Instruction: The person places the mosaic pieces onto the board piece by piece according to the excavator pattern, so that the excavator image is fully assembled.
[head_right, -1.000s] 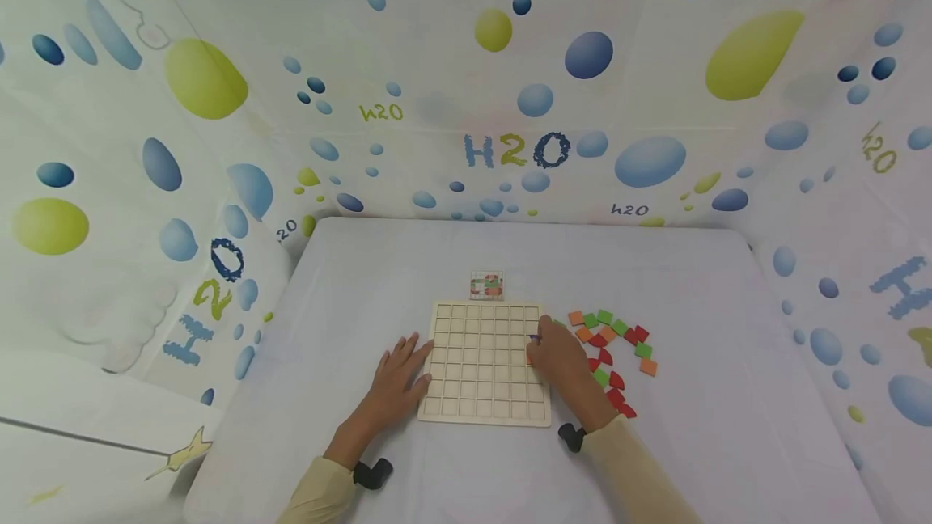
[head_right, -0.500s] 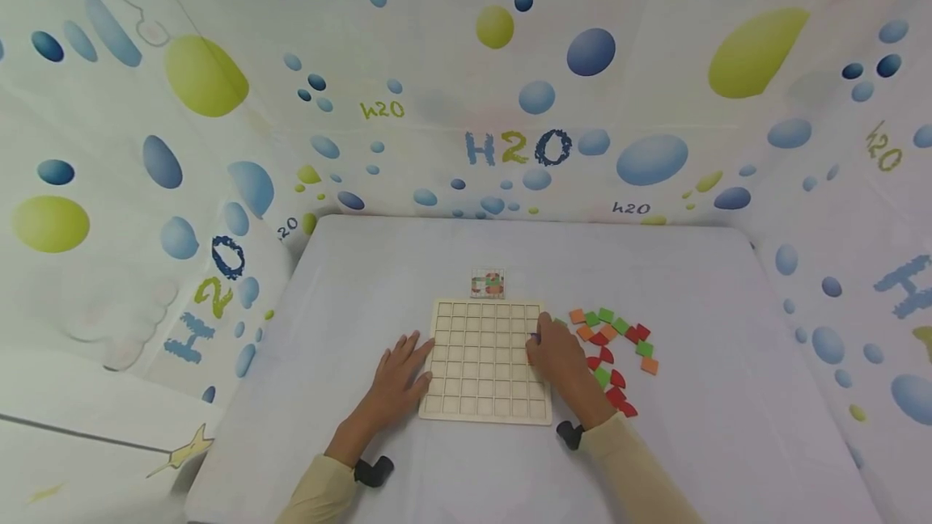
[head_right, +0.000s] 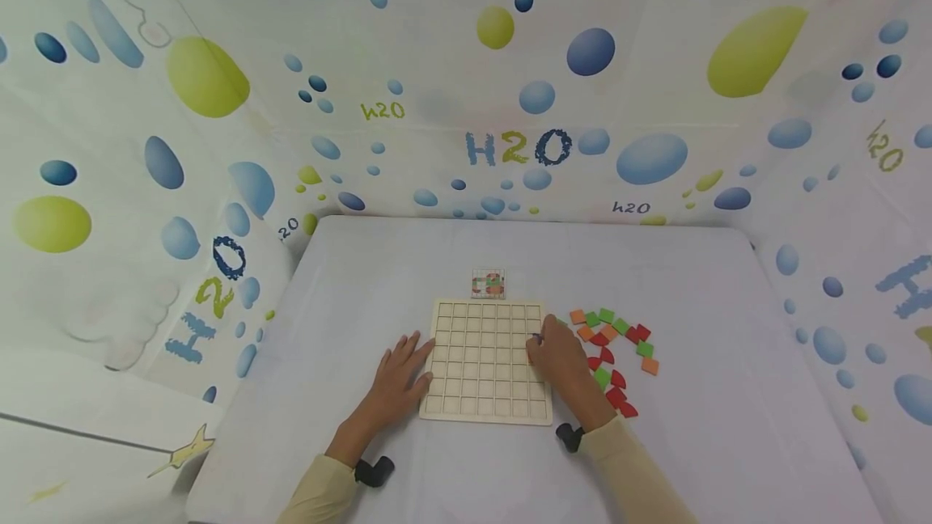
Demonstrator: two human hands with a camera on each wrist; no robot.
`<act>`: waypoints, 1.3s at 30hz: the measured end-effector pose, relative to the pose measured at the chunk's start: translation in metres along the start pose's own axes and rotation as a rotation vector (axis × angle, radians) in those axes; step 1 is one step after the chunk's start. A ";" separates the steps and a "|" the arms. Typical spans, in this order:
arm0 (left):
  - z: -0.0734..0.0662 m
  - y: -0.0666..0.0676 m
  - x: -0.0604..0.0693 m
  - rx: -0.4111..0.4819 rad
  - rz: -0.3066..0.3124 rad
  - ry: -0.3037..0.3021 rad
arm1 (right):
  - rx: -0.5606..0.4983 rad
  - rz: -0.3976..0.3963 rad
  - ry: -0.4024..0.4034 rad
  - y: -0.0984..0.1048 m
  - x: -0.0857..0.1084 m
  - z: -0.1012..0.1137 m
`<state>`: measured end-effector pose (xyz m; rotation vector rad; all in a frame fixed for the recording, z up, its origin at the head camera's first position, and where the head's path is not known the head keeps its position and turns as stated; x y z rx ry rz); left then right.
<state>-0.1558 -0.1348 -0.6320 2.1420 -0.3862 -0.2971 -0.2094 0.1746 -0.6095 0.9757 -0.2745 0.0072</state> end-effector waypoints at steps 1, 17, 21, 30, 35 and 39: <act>0.000 0.000 0.000 0.002 0.000 0.001 | -0.005 0.005 -0.005 0.001 0.000 0.000; 0.000 0.000 0.001 0.009 0.001 0.004 | -0.057 0.069 -0.004 0.018 -0.004 -0.009; 0.001 0.000 0.000 0.001 -0.001 -0.001 | -0.008 0.078 0.041 0.011 -0.007 -0.006; 0.002 -0.002 0.000 0.006 0.004 -0.002 | 0.022 0.037 0.061 0.003 -0.008 -0.002; 0.002 -0.002 -0.001 0.006 0.011 0.007 | 0.009 0.019 0.030 0.003 -0.006 -0.001; 0.003 -0.001 -0.001 0.005 0.019 0.011 | -0.023 0.024 0.019 0.006 -0.005 -0.001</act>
Point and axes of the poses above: each hand's wrist, its own x-axis away from the middle knuckle, its own y-axis out of the back of the hand, z = x × y, the point moved 3 cm from there along -x, towards the middle knuckle, and after that the axes turned 10 degrees about -y, right-handed, at the moved point
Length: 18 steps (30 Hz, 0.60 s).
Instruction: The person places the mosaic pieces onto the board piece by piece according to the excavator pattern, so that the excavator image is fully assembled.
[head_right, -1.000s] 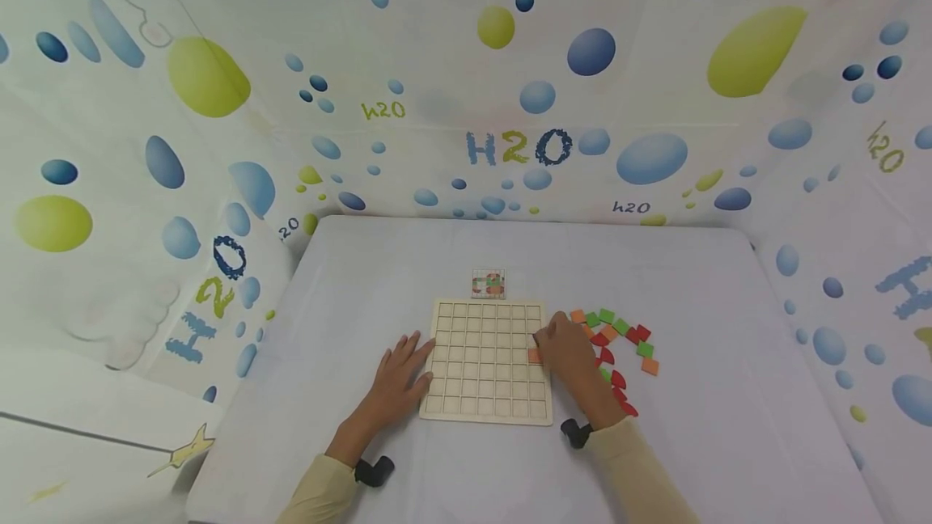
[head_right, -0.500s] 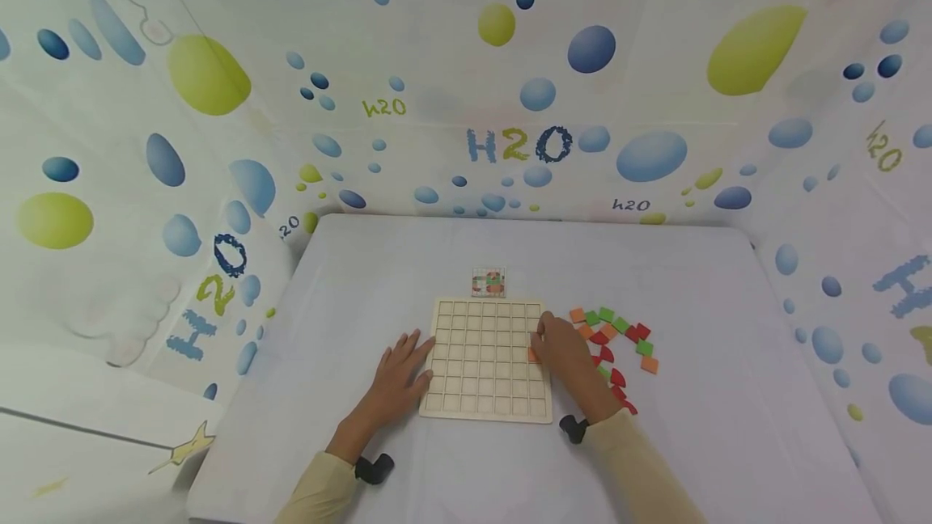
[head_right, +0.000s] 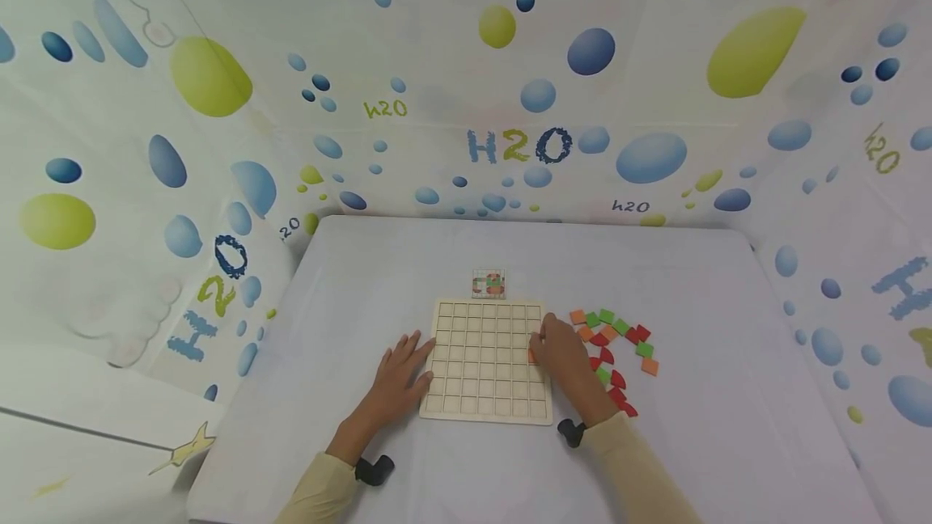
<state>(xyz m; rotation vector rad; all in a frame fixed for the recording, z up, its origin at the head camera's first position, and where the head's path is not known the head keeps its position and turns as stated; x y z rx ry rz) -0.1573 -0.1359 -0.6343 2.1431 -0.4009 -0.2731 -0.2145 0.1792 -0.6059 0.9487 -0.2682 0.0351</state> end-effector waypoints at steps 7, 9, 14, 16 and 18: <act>-0.001 0.001 0.000 -0.004 0.003 0.001 | -0.059 0.014 -0.064 0.016 0.003 -0.004; -0.002 0.001 0.000 -0.005 0.001 0.001 | -0.062 0.032 -0.076 0.018 0.004 -0.006; -0.002 0.001 0.001 -0.011 0.007 0.007 | -0.013 0.068 -0.076 0.014 0.006 -0.011; -0.002 0.001 0.001 -0.008 0.004 0.004 | -0.004 0.069 -0.067 0.011 0.007 -0.013; -0.002 0.001 0.001 -0.010 0.003 0.002 | -0.001 0.065 -0.061 0.008 0.007 -0.013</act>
Point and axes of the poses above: each hand's wrist, its own x-axis away from the middle knuckle, its own y-axis out of the back of the hand, z = x × y, the point moved 3 cm from there along -x, towards the middle knuckle, and after that the axes turned 10 degrees about -y, right-handed, at the moved point
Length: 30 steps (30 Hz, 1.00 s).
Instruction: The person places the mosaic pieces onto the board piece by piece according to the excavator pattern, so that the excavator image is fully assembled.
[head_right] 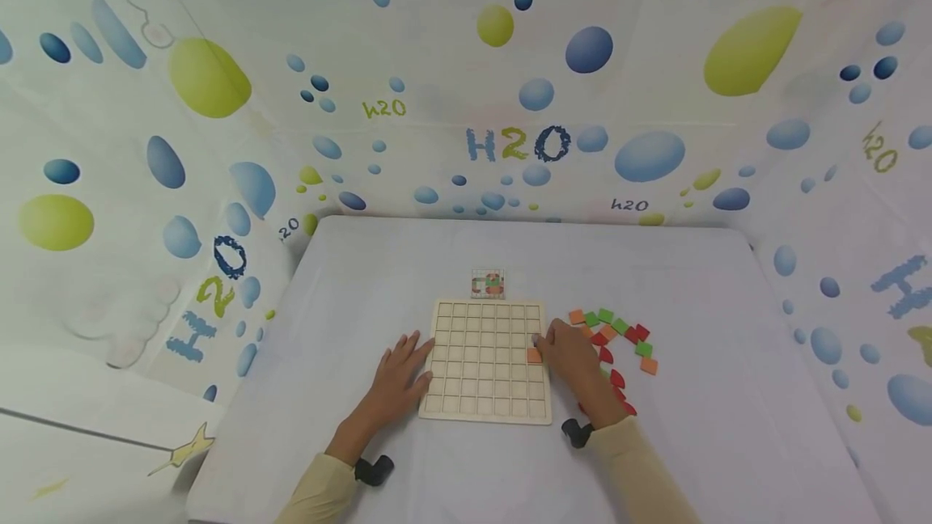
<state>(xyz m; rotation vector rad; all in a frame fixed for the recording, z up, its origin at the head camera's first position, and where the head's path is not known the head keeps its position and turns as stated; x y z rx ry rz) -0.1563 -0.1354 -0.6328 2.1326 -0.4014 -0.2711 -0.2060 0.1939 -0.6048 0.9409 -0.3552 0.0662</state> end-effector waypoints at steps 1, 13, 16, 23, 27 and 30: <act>0.000 0.000 0.000 0.001 0.000 0.000 | 0.002 -0.005 0.004 -0.001 0.000 0.000; -0.001 0.001 0.001 0.003 -0.006 -0.003 | -0.038 0.043 -0.022 0.003 0.000 0.000; -0.001 0.001 0.001 0.000 -0.005 -0.002 | -0.051 0.040 -0.035 0.010 0.000 -0.005; -0.004 0.003 0.000 0.004 -0.008 0.006 | -0.008 0.005 -0.088 0.023 -0.004 -0.025; -0.004 0.003 0.000 0.005 -0.004 0.010 | -0.014 -0.018 -0.090 0.022 -0.003 -0.029; -0.003 0.002 0.000 0.008 -0.005 0.012 | -0.029 -0.035 -0.057 0.018 -0.001 -0.028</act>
Point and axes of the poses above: each hand's wrist, its own x-axis away from the middle knuckle, its own y-axis out of the back of the hand, z = x × y, the point moved 3 cm from there along -x, towards the middle knuckle, and after that the axes turned 10 degrees about -y, right-handed, at the moved point
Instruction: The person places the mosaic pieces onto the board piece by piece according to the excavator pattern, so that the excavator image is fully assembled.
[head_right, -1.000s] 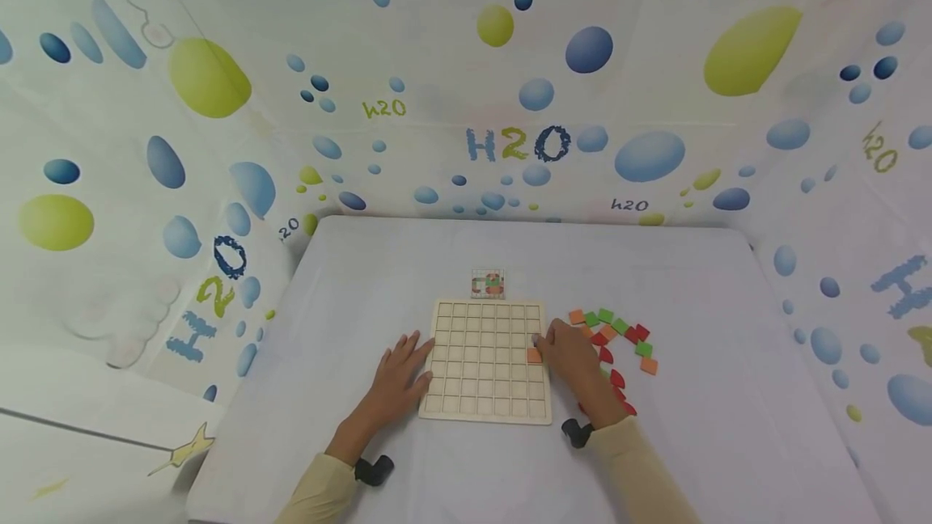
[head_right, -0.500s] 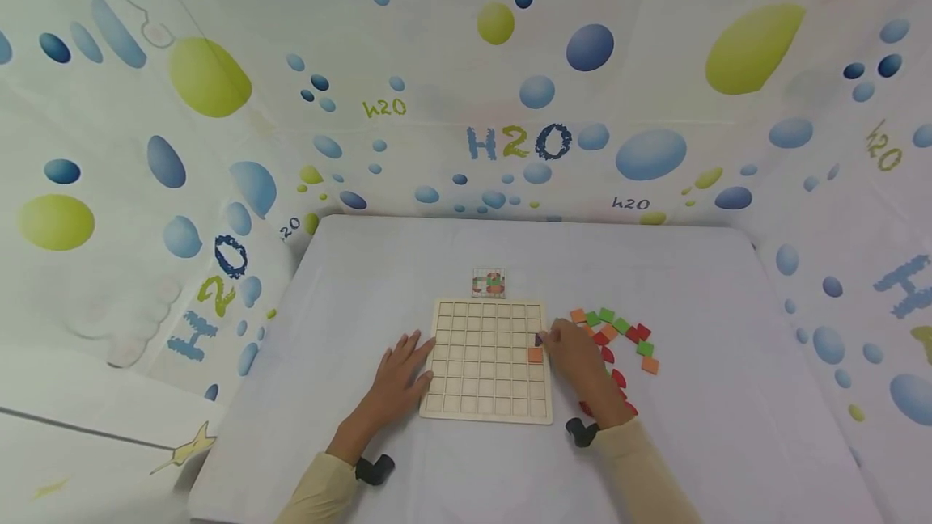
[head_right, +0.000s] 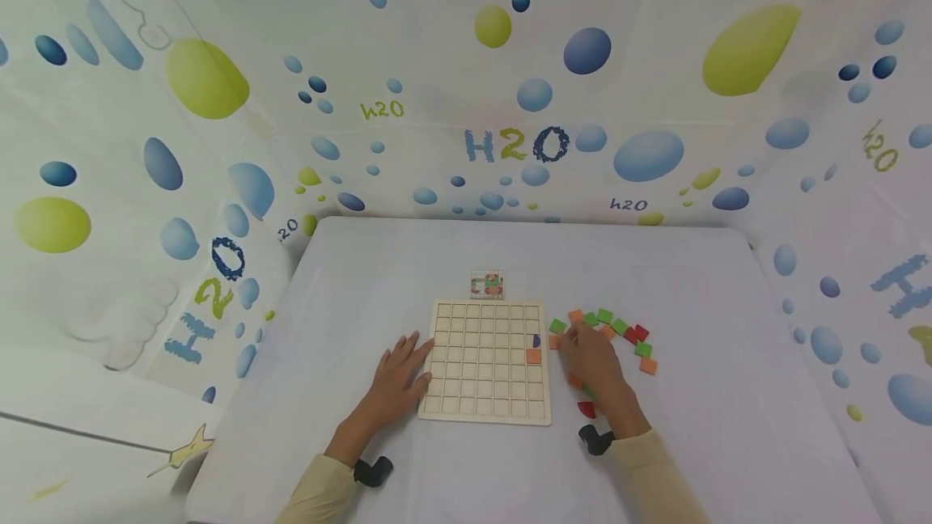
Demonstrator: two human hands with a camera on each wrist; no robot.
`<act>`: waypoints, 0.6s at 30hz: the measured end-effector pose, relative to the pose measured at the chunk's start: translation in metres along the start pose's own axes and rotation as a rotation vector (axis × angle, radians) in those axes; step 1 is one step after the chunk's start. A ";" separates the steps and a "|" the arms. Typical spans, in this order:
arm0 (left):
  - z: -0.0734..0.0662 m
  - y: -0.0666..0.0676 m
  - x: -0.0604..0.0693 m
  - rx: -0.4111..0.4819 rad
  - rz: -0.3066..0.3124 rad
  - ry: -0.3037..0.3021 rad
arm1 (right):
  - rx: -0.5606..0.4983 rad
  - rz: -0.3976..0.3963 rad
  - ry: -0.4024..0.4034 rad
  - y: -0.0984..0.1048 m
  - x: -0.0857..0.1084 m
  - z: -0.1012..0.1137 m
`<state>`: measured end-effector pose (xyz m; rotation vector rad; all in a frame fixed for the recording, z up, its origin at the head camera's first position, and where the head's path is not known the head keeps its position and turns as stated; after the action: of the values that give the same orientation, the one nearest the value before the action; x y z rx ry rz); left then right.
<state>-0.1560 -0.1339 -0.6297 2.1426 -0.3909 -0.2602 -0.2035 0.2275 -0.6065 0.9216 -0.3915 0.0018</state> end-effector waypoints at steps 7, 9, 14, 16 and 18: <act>0.002 -0.002 0.000 -0.003 0.001 0.000 | -0.066 -0.030 0.123 -0.021 0.006 0.016; 0.003 -0.002 0.001 -0.005 -0.002 -0.002 | -0.064 -0.036 0.151 -0.026 0.007 0.021; 0.003 -0.002 0.001 0.006 -0.004 0.000 | -0.046 -0.029 0.160 -0.033 0.004 0.025; 0.003 -0.002 0.000 0.009 -0.004 0.002 | -0.041 -0.026 0.161 -0.033 0.004 0.026; 0.003 -0.002 0.000 0.006 -0.002 0.003 | -0.040 -0.023 0.164 -0.033 0.003 0.027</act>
<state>-0.1562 -0.1352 -0.6334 2.1489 -0.3885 -0.2576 -0.2036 0.1857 -0.6164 0.8790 -0.2282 0.0477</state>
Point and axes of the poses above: each hand's wrist, its own x-axis away from the middle knuckle, its own y-axis out of the back of the hand, z = x × y, the point moved 3 cm from there along -x, towards the middle knuckle, and after that the axes turned 10 degrees about -y, right-handed, at the moved point
